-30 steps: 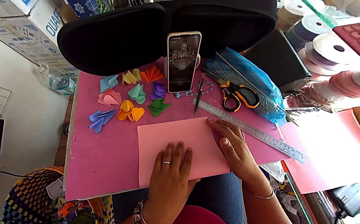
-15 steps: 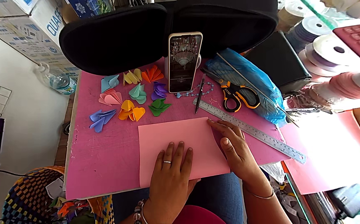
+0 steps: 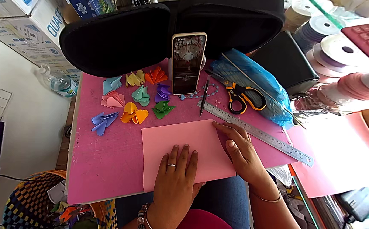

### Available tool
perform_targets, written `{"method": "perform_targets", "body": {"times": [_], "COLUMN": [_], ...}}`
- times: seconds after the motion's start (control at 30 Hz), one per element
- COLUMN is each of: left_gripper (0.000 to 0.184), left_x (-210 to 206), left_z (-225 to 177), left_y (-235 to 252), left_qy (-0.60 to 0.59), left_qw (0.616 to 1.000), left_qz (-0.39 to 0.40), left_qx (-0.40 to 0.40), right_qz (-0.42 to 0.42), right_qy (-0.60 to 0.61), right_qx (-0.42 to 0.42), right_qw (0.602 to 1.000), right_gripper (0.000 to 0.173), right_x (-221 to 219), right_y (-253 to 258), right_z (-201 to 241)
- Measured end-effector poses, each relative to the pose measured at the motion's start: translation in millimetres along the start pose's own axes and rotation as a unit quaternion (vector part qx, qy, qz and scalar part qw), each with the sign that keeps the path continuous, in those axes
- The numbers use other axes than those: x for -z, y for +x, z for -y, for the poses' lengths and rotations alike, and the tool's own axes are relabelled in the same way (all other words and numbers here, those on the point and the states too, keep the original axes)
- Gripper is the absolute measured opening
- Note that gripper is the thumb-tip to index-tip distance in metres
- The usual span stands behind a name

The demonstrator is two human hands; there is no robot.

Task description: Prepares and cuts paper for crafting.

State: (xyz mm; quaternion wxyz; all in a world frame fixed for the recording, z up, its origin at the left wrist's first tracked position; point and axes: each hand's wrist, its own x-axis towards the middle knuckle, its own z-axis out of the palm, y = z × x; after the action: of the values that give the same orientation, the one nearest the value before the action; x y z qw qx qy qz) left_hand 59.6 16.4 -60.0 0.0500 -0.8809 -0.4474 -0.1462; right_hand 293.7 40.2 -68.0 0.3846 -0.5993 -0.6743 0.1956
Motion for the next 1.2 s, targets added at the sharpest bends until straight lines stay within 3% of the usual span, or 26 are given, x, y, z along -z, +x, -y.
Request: {"method": "perform_targets", "body": {"times": [0.9, 1.1, 1.2], "left_gripper": [0.068, 0.067, 0.068], "left_x": [0.8, 0.4, 3.3], "left_z": [-0.9, 1.1, 1.5], "left_y": [-0.3, 1.2, 4.4], "left_qy": [-0.015, -0.016, -0.021], "left_qw": [1.0, 1.0, 1.0], "left_qz": [0.003, -0.001, 0.002], "left_qx": [0.009, -0.001, -0.002], "right_qz": [-0.001, 0.01, 0.011], "right_qy": [-0.008, 0.041, 0.024], "right_qx": [0.001, -0.005, -0.008], "right_qw": [1.0, 0.999, 1.0], "right_gripper": [0.077, 0.074, 0.065], "right_x": [-1.7, 6.2, 14.8], "right_y": [0.0, 2.2, 7.9], "right_z": [-0.2, 1.9, 18.9]}}
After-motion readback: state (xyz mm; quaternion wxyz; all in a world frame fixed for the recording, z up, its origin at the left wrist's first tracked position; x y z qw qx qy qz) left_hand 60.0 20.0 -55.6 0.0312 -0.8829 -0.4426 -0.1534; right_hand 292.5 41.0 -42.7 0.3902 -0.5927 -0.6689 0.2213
